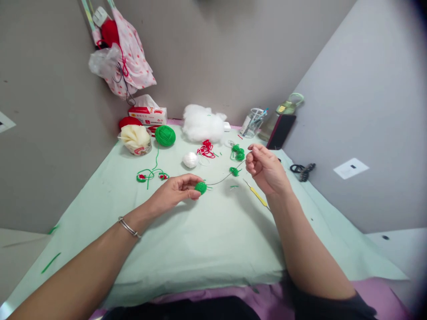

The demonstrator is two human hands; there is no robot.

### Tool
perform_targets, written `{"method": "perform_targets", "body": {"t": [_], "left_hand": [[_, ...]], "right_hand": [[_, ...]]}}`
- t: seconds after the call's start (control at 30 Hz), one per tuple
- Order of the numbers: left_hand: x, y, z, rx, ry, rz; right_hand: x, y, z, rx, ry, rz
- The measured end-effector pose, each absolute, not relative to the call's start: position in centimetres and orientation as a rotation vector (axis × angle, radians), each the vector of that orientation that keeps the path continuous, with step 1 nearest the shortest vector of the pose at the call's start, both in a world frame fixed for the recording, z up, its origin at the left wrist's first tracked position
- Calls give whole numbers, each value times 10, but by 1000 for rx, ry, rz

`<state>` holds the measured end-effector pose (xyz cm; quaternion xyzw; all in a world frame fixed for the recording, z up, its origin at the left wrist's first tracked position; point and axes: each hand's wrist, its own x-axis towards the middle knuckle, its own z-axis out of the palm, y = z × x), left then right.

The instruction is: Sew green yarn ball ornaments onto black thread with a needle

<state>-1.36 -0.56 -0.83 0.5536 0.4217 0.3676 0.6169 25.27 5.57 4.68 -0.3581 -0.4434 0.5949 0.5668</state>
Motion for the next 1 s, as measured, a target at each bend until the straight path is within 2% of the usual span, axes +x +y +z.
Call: {"method": "perform_targets", "body": {"t": [0.3,0.6,0.77,0.87,1.0], "left_hand": [[-12,-6,-4,1626,1226,1136],[-19,1,-24,1676,1173,1139],[-16,-1,-20,1576,1195,1180],[-12,-3,-14,1457,1162,1250],[-10,-4,-7,1326,1073,1279]], "right_hand": [[252,50,51,-780,-1068,1389],[263,35,77,-642,-1079,1147],[267,19,80,-585,-1170,1096],[266,5,71,-466,-1329,1226],[249,-13,58,-365,-1528,1682]]}}
